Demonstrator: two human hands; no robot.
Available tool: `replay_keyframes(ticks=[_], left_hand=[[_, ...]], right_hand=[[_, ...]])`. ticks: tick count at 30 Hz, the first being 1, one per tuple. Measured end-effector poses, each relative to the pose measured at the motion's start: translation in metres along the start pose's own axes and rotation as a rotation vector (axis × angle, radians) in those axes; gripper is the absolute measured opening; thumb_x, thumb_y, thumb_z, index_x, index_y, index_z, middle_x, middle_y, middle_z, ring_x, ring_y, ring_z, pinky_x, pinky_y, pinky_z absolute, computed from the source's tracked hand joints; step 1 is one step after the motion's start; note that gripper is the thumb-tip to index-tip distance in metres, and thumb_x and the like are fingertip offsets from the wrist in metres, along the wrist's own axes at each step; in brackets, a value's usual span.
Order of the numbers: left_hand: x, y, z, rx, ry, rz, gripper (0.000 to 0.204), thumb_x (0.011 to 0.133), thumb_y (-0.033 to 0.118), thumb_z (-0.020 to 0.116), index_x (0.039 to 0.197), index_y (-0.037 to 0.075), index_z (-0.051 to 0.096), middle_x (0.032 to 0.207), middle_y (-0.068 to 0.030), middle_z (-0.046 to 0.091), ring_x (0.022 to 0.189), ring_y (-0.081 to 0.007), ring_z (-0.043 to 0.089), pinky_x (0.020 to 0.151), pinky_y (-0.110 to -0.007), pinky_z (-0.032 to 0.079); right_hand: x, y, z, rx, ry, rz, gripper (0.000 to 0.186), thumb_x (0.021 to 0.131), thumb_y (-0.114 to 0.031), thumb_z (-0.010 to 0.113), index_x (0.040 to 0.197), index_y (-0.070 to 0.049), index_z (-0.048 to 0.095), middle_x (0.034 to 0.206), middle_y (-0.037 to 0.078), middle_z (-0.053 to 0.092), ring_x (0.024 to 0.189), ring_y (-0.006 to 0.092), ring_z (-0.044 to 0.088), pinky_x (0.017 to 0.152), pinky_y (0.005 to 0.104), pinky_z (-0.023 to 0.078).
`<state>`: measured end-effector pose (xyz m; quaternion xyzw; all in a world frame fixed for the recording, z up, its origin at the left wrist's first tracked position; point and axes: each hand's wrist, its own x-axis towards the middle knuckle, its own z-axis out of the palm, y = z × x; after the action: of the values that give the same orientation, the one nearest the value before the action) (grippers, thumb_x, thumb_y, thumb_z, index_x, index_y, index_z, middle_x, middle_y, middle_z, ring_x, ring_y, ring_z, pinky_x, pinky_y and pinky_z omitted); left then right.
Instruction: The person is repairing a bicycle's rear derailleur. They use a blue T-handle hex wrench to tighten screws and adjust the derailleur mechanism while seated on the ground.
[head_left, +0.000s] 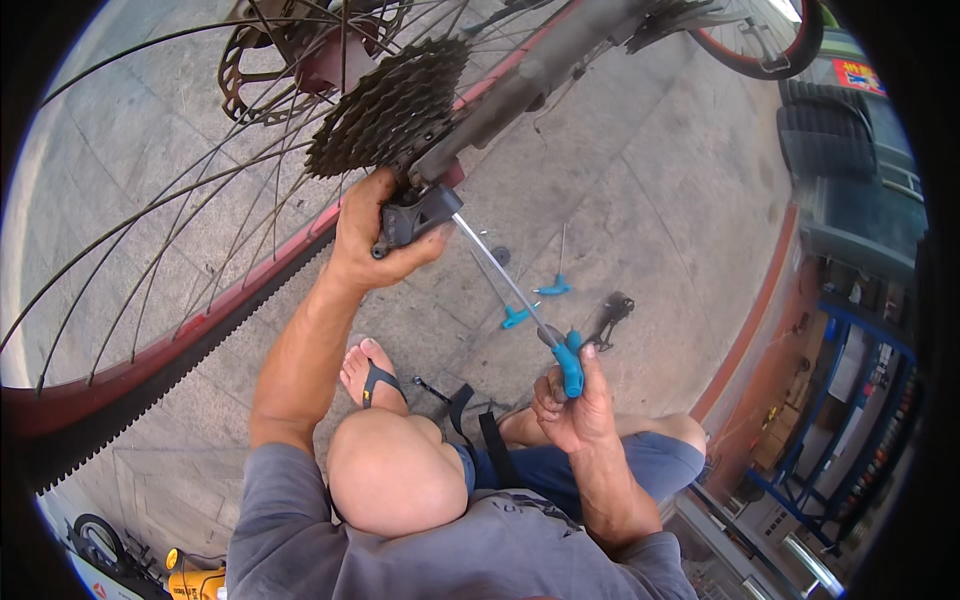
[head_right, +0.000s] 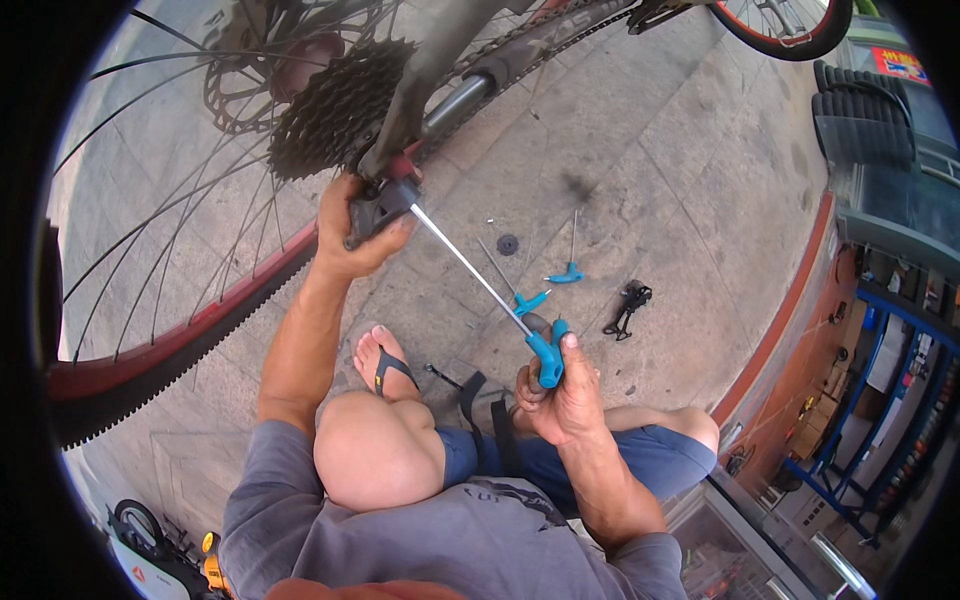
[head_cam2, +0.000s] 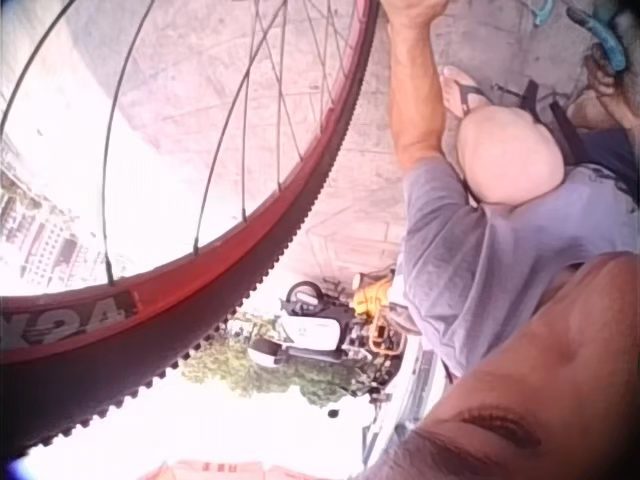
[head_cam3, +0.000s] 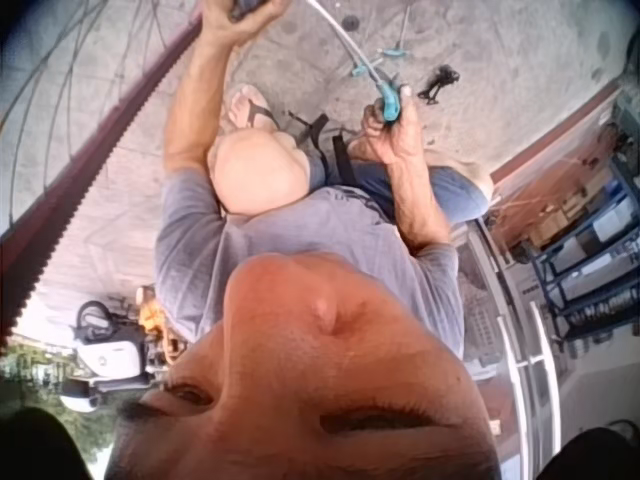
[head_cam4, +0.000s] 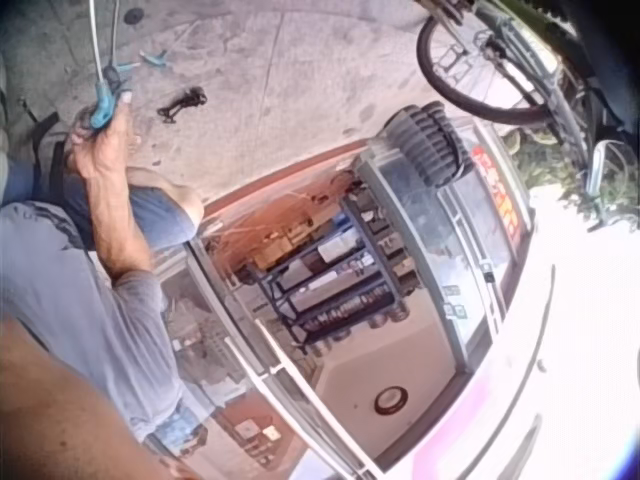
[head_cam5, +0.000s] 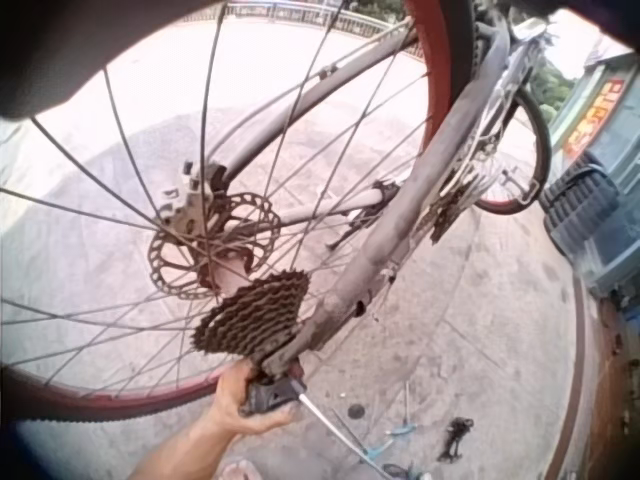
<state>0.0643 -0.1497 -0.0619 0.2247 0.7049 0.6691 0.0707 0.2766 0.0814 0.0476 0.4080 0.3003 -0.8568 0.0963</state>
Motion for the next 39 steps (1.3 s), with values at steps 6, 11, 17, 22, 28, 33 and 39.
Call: replay_keyframes(ticks=[6, 11, 17, 22, 28, 33, 39], left_hand=[[0.007, 0.005, 0.004, -0.004, 0.038, 0.014, 0.053, 0.071, 0.022, 0.076, 0.115, -0.003, 0.059, 0.1, -0.0078, 0.065, 0.086, -0.014, 0.06, 0.078, -0.028, 0.048], [0.0, 0.003, 0.002, -0.08, 0.04, -0.008, 0.051, 0.071, 0.02, 0.075, 0.113, -0.003, 0.06, 0.101, -0.0081, 0.066, 0.086, -0.014, 0.06, 0.078, -0.028, 0.049], [0.003, 0.004, 0.002, -0.03, 0.024, 0.041, 0.049, 0.072, 0.018, 0.074, 0.114, -0.003, 0.06, 0.101, -0.0089, 0.066, 0.086, -0.0145, 0.06, 0.078, -0.029, 0.049], [0.005, 0.008, 0.004, -0.007, 0.014, 0.027, 0.048, 0.072, 0.019, 0.074, 0.113, -0.003, 0.06, 0.1, -0.008, 0.066, 0.085, -0.0142, 0.06, 0.077, -0.028, 0.048], [0.005, 0.01, 0.003, -0.008, 0.02, 0.018, 0.048, 0.071, 0.02, 0.075, 0.111, -0.003, 0.061, 0.098, -0.0074, 0.066, 0.084, -0.0138, 0.06, 0.076, -0.028, 0.048], [0.01, 0.009, 0.008, -0.02, 0.125, 0.118, 0.036, 0.065, 0.017, 0.078, 0.092, -0.002, 0.064, 0.075, -0.0077, 0.061, 0.064, -0.0176, 0.058, 0.059, -0.029, 0.045], [0.014, 0.02, 0.009, -0.093, 0.121, 0.137, 0.042, 0.065, 0.017, 0.078, 0.1, -0.003, 0.064, 0.081, -0.0089, 0.065, 0.068, -0.0181, 0.061, 0.065, -0.028, 0.049]], right_hand=[[-0.015, 0.016, 0.014, -0.553, 0.132, -0.594, 0.058, 0.104, -0.035, 0.046, 0.148, 0.0, 0.033, 0.107, 0.019, 0.063, 0.077, 0.0239, 0.066, 0.068, 0.0328, 0.055], [-0.028, -0.007, -0.009, -1.615, 0.031, -0.924, 0.047, 0.093, -0.027, 0.063, 0.129, 0.004, 0.057, 0.112, 0.021, 0.061, 0.097, 0.0276, 0.063, 0.078, 0.0352, 0.051], [-0.013, -0.019, -0.002, -1.649, -0.056, -1.194, 0.04, 0.094, -0.029, 0.061, 0.113, 0.006, 0.063, 0.102, 0.02, 0.064, 0.086, 0.0313, 0.064, 0.073, 0.0366, 0.05], [-0.01, -0.01, -0.017, -1.427, -0.011, -0.999, 0.04, 0.099, -0.032, 0.055, 0.108, 0.006, 0.061, 0.098, 0.02, 0.067, 0.078, 0.0277, 0.065, 0.07, 0.0369, 0.052], [-0.019, -0.01, -0.009, -0.723, -0.161, -0.47, 0.049, 0.099, -0.036, 0.057, 0.119, 0.009, 0.054, 0.098, 0.016, 0.068, 0.078, 0.0173, 0.065, 0.074, 0.0302, 0.054], [-0.015, -0.018, 0.008, -0.89, -0.266, -0.36, 0.049, 0.097, -0.029, 0.06, 0.13, 0.006, 0.049, 0.103, 0.018, 0.067, 0.08, 0.0194, 0.066, 0.07, 0.0316, 0.056], [-0.009, -0.034, 0.008, -1.426, -0.282, -0.59, 0.039, 0.094, -0.011, 0.061, 0.129, 0.004, 0.051, 0.102, 0.017, 0.067, 0.082, 0.0213, 0.068, 0.065, 0.0296, 0.055]])
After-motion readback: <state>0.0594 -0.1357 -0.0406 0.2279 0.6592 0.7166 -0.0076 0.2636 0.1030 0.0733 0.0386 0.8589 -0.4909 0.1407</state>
